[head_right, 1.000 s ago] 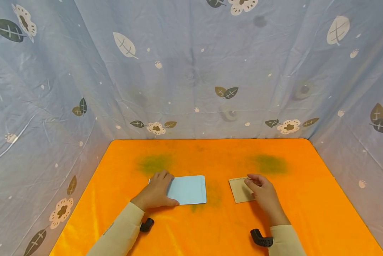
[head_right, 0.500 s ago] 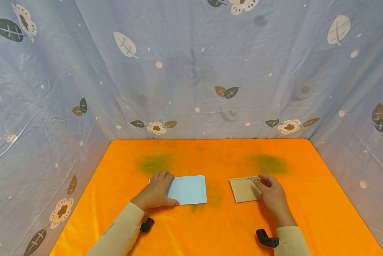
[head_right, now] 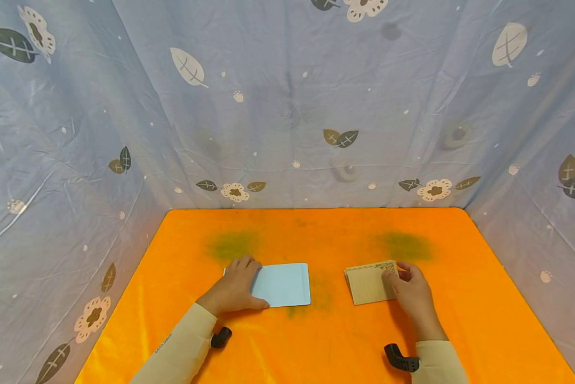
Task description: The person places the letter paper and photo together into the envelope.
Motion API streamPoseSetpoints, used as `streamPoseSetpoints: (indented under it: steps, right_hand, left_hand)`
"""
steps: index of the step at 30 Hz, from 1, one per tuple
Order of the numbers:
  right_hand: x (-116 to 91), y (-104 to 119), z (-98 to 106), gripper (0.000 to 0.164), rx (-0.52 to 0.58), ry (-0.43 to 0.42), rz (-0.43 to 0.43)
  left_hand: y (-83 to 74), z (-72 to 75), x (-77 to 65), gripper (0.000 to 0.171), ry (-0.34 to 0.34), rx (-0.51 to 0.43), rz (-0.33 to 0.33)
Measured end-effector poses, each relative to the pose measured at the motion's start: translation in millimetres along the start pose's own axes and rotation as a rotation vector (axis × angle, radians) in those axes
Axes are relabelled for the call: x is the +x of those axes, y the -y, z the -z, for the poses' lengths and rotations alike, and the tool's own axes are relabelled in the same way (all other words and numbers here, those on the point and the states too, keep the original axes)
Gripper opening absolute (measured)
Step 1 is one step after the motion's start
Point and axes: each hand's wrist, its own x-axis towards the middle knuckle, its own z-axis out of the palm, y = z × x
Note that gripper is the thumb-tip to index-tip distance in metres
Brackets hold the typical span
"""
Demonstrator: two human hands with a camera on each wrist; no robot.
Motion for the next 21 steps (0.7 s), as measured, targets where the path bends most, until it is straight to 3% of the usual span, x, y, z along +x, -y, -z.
streamPoseSetpoints:
  steps: [21]
  right_hand:
    - [-4.3, 4.7, -4.2, 0.09, 0.038, 0.01, 0.019]
  left_hand:
    - [0.6, 0.4, -0.7, 0.092, 0.007, 0.003, 0.002]
